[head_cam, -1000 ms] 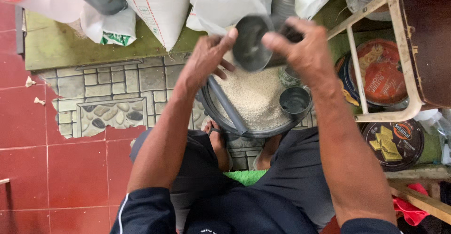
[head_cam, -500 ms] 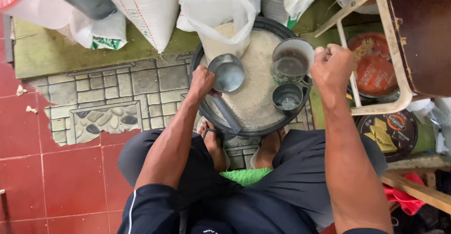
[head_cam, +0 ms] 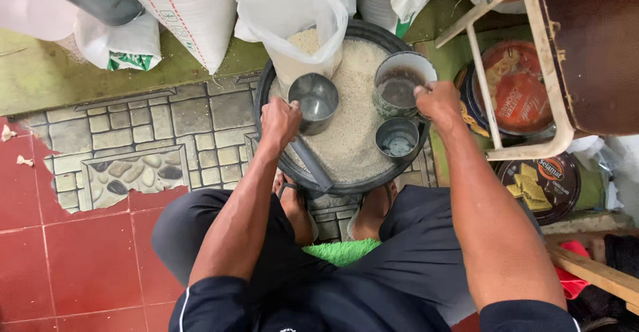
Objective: The person scoops rice from a large black bucket into a clear plastic bag and a metal cup using another metal cup and a patterned mug.
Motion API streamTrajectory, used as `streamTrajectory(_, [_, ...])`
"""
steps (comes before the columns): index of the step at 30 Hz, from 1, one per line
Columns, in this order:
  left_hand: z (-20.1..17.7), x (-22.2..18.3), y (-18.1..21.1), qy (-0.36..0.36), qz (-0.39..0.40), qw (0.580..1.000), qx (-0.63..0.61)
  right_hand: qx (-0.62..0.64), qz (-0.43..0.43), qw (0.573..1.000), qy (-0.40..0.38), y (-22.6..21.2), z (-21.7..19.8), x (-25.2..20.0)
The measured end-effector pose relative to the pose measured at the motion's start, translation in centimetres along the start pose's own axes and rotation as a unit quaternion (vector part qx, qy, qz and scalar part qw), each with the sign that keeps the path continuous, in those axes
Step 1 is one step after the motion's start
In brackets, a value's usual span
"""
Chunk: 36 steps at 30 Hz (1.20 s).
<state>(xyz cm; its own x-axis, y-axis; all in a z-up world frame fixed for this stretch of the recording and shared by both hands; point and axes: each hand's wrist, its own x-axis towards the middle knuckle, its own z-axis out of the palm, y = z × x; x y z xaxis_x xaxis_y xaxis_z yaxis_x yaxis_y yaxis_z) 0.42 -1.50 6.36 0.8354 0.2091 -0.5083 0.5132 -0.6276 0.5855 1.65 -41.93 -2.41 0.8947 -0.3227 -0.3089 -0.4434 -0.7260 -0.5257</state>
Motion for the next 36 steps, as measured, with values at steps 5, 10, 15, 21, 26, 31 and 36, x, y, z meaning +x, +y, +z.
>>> streamTrajectory(5, [1.1, -1.0, -0.2, 0.018, 0.022, 0.998, 0.049, -0.019, -0.008, 1.0, 0.014, -2.6, -1.3, -1.5])
streamTrajectory(10, [-0.8, -4.3, 3.1, 0.111, 0.065, 0.987, 0.093, 0.0, -0.02, 1.0, 0.013, -12.1, -6.6, -8.8])
streamTrajectory(15, [1.4, -5.9, 2.1, 0.119, 0.076, 0.987, 0.071, 0.026, -0.134, 0.99, 0.034, -13.4, -8.6, -7.1])
streamTrajectory(21, [5.4, -8.3, 1.6, 0.069, 0.106, 0.991, 0.039, 0.012, -0.116, 0.993, 0.032, -12.6, -9.2, -4.6])
streamTrajectory(26, [3.5, -6.1, -1.9, 0.198, 0.058, 0.976, -0.067, -0.025, -0.141, 0.989, -0.031, -15.1, -10.2, -5.9])
streamTrajectory(31, [4.7, -6.6, -3.4, 0.178, -0.058, 0.98, -0.065, -0.066, -0.21, 0.975, 0.035, -13.9, -8.8, -4.0])
streamTrajectory(36, [7.6, -5.1, -5.5, 0.096, -0.062, 0.99, 0.082, -0.027, -0.173, 0.985, 0.005, -16.3, -9.9, -6.0])
